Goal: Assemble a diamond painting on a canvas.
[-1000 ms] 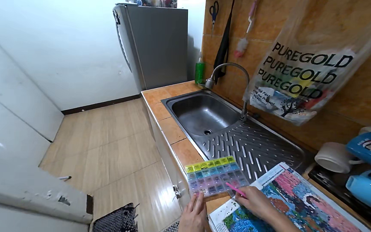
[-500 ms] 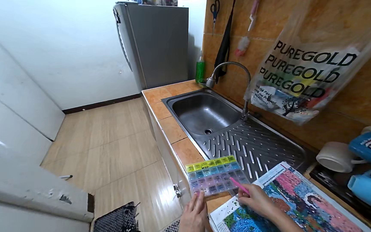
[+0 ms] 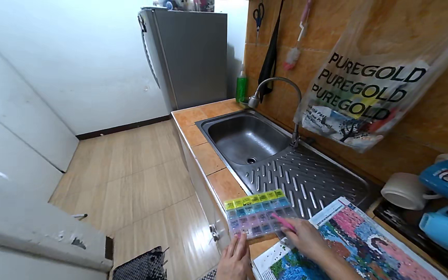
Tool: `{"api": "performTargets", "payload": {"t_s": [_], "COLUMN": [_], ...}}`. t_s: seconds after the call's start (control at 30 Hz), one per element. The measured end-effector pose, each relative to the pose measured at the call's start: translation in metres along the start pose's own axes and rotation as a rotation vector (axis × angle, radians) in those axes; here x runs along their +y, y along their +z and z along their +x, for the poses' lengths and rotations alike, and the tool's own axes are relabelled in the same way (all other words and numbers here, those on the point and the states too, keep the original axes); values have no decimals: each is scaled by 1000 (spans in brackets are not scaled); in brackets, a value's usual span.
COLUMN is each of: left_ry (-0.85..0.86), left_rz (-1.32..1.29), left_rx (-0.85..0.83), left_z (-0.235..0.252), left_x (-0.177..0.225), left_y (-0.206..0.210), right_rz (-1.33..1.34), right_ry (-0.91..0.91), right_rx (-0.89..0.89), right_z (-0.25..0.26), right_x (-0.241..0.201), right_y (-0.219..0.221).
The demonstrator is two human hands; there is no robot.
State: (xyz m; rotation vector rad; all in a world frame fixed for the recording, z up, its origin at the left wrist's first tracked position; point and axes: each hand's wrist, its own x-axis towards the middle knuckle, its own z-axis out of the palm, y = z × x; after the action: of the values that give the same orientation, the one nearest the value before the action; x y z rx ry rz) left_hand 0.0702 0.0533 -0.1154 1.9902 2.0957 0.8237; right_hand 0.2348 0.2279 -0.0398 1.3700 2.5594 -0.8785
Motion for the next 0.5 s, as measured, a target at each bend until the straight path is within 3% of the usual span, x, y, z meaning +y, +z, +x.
{"api": "performTargets", "payload": {"t_s": [0.3, 0.5], "left_ry": [-6, -8], "left_rz": [-5, -3], "left_rx": [-41, -54], "left_z": [1, 0], "left_x": [0, -1], "left_y": [-4, -4], "right_rz": [-331, -356], "right_ry": [59, 30], "right_rx": [-208, -259], "right_z": [16, 22], "right_x": [-25, -26], "right_y": [-3, -7]}}
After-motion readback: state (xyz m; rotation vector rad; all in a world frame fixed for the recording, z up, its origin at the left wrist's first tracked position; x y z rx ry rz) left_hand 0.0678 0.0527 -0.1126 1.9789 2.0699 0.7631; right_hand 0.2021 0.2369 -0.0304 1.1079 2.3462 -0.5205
